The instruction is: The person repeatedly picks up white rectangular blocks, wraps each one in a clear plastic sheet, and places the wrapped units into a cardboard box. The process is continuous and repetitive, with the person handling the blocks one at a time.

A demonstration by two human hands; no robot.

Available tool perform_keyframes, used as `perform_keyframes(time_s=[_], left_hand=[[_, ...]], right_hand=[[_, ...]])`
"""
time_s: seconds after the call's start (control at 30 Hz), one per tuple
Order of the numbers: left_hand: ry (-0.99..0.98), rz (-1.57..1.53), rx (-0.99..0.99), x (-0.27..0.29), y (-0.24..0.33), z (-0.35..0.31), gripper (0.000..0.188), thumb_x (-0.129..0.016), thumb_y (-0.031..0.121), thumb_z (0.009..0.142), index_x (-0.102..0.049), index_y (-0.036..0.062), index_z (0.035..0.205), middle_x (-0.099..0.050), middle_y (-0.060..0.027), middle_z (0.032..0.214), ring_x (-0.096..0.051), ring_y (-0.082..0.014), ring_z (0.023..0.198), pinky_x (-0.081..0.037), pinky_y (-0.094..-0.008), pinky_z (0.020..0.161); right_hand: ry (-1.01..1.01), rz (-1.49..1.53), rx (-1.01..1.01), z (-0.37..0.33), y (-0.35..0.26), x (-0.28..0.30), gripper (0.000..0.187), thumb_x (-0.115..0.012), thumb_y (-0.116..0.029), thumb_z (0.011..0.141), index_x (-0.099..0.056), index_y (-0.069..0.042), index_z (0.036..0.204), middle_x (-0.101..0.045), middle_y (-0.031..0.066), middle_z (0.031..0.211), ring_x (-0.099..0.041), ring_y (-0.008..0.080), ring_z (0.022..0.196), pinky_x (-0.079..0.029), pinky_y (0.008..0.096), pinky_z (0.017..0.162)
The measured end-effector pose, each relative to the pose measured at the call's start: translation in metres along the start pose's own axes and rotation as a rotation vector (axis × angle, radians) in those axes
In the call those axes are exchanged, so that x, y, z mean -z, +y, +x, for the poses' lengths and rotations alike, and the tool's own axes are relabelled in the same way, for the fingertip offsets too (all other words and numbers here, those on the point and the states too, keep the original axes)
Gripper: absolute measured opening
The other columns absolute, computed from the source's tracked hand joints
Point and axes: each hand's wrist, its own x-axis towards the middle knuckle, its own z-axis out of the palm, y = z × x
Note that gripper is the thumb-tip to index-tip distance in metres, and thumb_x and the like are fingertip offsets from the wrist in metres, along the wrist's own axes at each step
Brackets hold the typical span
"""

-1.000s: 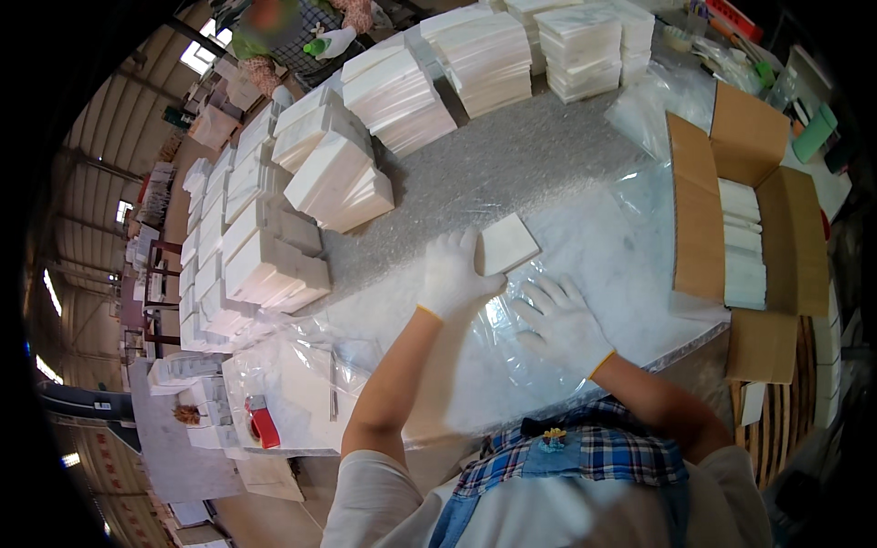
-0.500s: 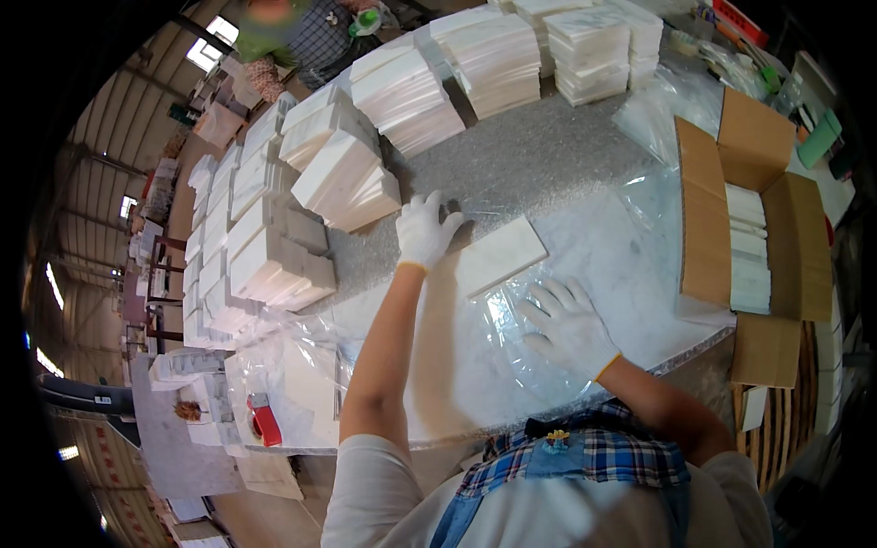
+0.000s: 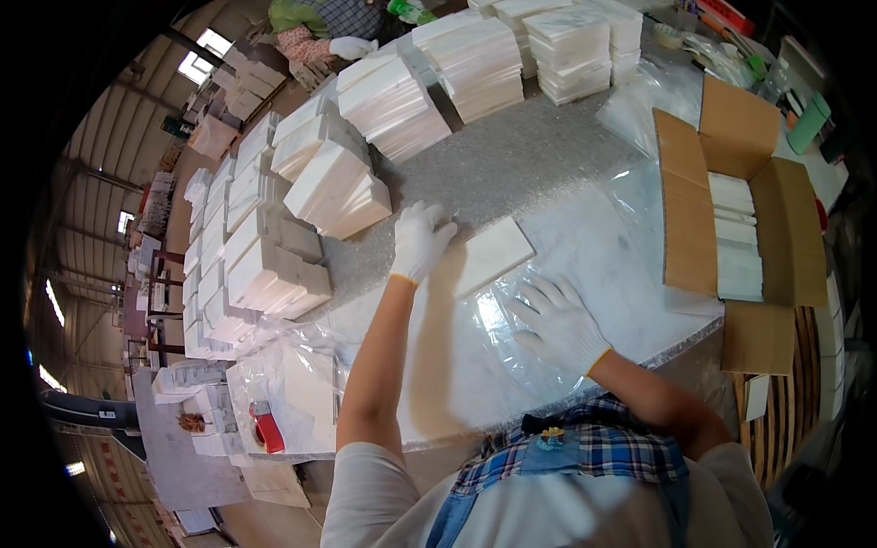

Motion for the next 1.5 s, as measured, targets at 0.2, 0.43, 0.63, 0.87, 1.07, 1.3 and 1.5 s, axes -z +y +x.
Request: perform_keyframes(time_s=[0.2, 0.43, 0.63, 0.87, 1.07, 1.3, 1.5], left_hand=[[0.009, 0.052, -0.322, 0.02, 0.047, -0.048, 0.013, -0.07, 0.019, 0.082, -0.069, 0.0101, 0.092, -0.067, -0.0092, 0.094, -0.064, -0.0336, 0.091, -0.051, -0.0459, 0.082], [-0.009, 0.346, -0.465, 0.004, 0.064, -0.069, 0.016, -0.065, 0.026, 0.083, -0.066, 0.0127, 0.091, -0.066, -0.0037, 0.092, -0.064, -0.0253, 0.094, -0.048, -0.0418, 0.079], [-0.067, 0.399, -0.408, 0.013, 0.08, -0.072, 0.012, -0.063, 0.024, 0.085, -0.067, 0.0139, 0.092, -0.067, -0.0029, 0.097, -0.064, -0.0247, 0.092, -0.048, -0.0418, 0.081], [-0.08, 0.324, -0.38, 0.023, 0.097, -0.094, 0.015, -0.065, 0.026, 0.084, -0.068, 0.013, 0.077, -0.068, -0.0059, 0.086, -0.066, -0.0285, 0.083, -0.049, -0.0441, 0.075], [-0.404, 0.268, -0.214, 0.042, 0.102, -0.106, 0.019, -0.064, 0.023, 0.088, -0.068, 0.0088, 0.076, -0.061, -0.0116, 0.071, -0.062, -0.033, 0.067, -0.048, -0.0449, 0.062], [0.484, 0.483, 0.148, 0.132, -0.072, -0.011, 0.043, -0.078, 0.038, 0.086, -0.07, 0.0085, 0.115, -0.07, -0.0166, 0.111, -0.066, -0.0377, 0.103, -0.051, -0.0496, 0.09], [0.08, 0.467, 0.382, 0.152, -0.163, 0.04, 0.084, -0.084, 0.053, 0.074, -0.059, 0.0075, 0.14, -0.066, -0.0217, 0.129, -0.062, -0.04, 0.122, -0.049, -0.0474, 0.102]], right_hand=[[0.086, 0.142, -0.083, -0.008, 0.01, -0.01, 0.051, -0.069, -0.029, 0.088, -0.064, -0.01, 0.135, -0.061, 0.0139, 0.137, -0.054, 0.0358, 0.13, -0.04, 0.0494, 0.113], [0.298, 0.05, -0.215, 0.044, 0.021, 0.009, 0.056, -0.065, -0.025, 0.091, -0.056, -0.012, 0.145, -0.059, 0.0152, 0.142, -0.053, 0.0355, 0.134, -0.042, 0.0482, 0.112], [0.112, -0.205, 0.175, 0.115, 0.04, 0.008, 0.05, -0.061, -0.01, 0.086, -0.065, -0.013, 0.135, -0.061, 0.0147, 0.139, -0.051, 0.0391, 0.136, -0.045, 0.0515, 0.111], [-0.25, -0.069, 0.102, 0.105, 0.052, -0.002, 0.022, -0.06, -0.013, 0.087, -0.073, -0.009, 0.105, -0.069, 0.0109, 0.118, -0.06, 0.0303, 0.122, -0.049, 0.044, 0.102], [0.099, -0.069, 0.103, 0.063, 0.038, -0.019, 0.025, -0.062, -0.008, 0.087, -0.069, -0.008, 0.11, -0.065, 0.0062, 0.121, -0.062, 0.0248, 0.115, -0.054, 0.0391, 0.092], [0.168, -0.117, 0.035, 0.055, 0.015, -0.018, 0.035, -0.066, -0.008, 0.083, -0.065, -0.004, 0.118, -0.062, 0.0092, 0.127, -0.057, 0.027, 0.124, -0.052, 0.041, 0.099], [0.131, -0.097, 0.021, 0.052, 0.012, -0.011, 0.041, -0.07, -0.014, 0.084, -0.063, -0.003, 0.123, -0.061, 0.0124, 0.127, -0.055, 0.0311, 0.127, -0.048, 0.0423, 0.103]])
